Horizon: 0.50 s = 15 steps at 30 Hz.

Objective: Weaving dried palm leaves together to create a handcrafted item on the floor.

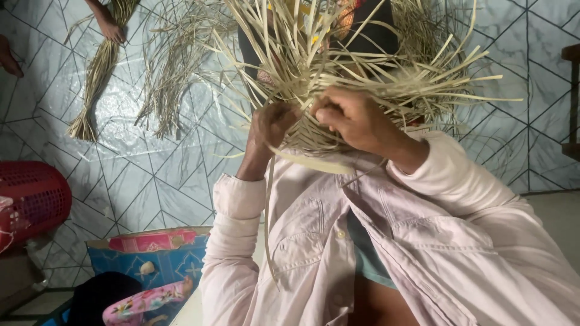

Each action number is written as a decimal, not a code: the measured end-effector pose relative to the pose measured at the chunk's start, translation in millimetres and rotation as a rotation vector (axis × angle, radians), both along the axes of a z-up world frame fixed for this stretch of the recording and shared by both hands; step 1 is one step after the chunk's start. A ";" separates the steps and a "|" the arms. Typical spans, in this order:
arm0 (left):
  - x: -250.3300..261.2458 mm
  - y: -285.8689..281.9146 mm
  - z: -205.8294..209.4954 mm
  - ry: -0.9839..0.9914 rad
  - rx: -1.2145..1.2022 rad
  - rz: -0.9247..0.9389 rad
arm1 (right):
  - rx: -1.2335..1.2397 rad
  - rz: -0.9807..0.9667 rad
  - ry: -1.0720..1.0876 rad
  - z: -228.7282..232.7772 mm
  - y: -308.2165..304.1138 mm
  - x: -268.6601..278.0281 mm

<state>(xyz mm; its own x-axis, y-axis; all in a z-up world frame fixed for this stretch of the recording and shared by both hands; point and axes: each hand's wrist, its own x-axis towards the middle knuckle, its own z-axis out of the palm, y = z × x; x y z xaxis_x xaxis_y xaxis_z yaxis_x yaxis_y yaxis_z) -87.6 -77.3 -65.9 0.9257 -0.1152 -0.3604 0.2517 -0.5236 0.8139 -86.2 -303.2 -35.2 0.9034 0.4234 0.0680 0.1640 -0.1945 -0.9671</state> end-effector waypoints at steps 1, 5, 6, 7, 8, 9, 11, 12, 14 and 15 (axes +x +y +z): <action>-1.3 0.1 -3.0 0.002 0.000 0.005 | 0.000 0.005 0.002 -4.2 0.8 0.9; -8.1 -1.9 -12.7 0.049 -0.237 0.069 | -0.494 0.048 -0.294 -18.9 5.6 -10.0; -8.5 -1.5 -13.0 0.067 -0.304 0.087 | -0.581 0.022 -0.387 -21.2 8.6 -12.0; -8.7 -7.5 -11.1 0.057 -0.303 0.105 | -0.576 0.039 -0.400 -17.7 5.1 -13.9; -11.5 -11.7 -9.2 0.018 -0.366 0.097 | -0.535 0.004 -0.428 -14.9 3.1 -15.9; -14.0 -15.6 -7.4 -0.024 -0.428 0.088 | -0.493 -0.030 -0.454 -12.1 1.4 -17.8; -18.9 -22.8 -8.9 -0.038 -0.426 0.095 | -0.591 -0.037 -0.528 -3.0 0.8 -20.6; -17.7 -27.1 -9.5 -0.042 -0.429 0.063 | -0.700 -0.084 -0.590 1.8 -0.4 -21.4; -16.3 -28.9 -10.4 -0.069 -0.432 0.062 | -0.713 -0.071 -0.575 -14.5 -8.0 -20.6; -15.7 -31.4 -11.5 -0.080 -0.439 0.049 | -0.735 -0.066 -0.543 -23.1 -13.3 -20.4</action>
